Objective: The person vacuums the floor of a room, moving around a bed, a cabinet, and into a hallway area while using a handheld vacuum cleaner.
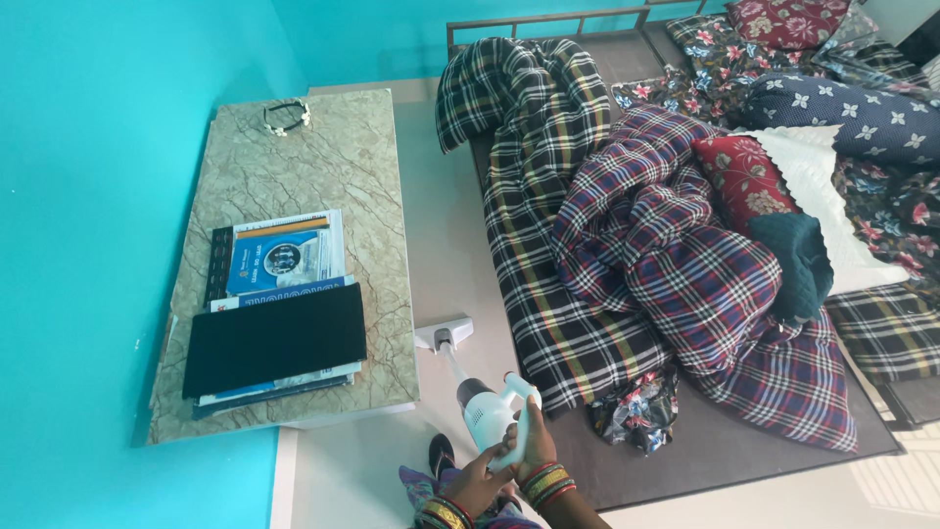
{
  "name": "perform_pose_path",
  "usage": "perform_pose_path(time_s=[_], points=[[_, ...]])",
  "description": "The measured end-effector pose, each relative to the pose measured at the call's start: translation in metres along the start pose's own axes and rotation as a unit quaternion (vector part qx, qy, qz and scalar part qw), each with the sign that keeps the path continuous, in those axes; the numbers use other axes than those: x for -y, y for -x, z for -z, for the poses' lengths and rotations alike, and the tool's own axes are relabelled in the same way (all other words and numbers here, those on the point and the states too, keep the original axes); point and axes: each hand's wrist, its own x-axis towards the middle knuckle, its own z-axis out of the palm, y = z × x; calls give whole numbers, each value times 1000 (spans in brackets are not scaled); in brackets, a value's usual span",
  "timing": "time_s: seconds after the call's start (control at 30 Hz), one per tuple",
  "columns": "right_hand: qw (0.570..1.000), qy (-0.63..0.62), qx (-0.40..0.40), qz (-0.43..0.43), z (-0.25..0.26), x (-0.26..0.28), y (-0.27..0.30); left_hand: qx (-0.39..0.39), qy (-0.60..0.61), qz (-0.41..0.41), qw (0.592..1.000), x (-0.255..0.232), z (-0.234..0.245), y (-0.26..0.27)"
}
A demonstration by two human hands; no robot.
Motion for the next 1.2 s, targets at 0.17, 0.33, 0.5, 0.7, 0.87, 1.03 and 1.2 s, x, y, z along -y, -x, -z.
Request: perform_pose_path(time_s=[0.17,0.33,0.5,0.7,0.87,1.03,1.2], points=[[998,-57,-32,-13,-31,-3,-21,-26,-4,-33,999,16,28,-26],[997,-73,-24,-18,-69,-3,-42,-41,-13,22,999,-8,59,-37],[998,-55,-8,30,-98,-4,-67,-33,24,67,997,-36,88,-51],[998,-52,7,35,-124,-15,-93,-58,68,68,994,-25,114,-65],[997,-69,-9,40,-150,-28,-125,-120,121,15,985,-3,125,-78],[993,-81,-39,71,-176,-30,-167,-173,184,85,964,3,139,-88],[990,-83,-60,96,-200,-9,-200,-203,148,39,967,-4,150,-110]])
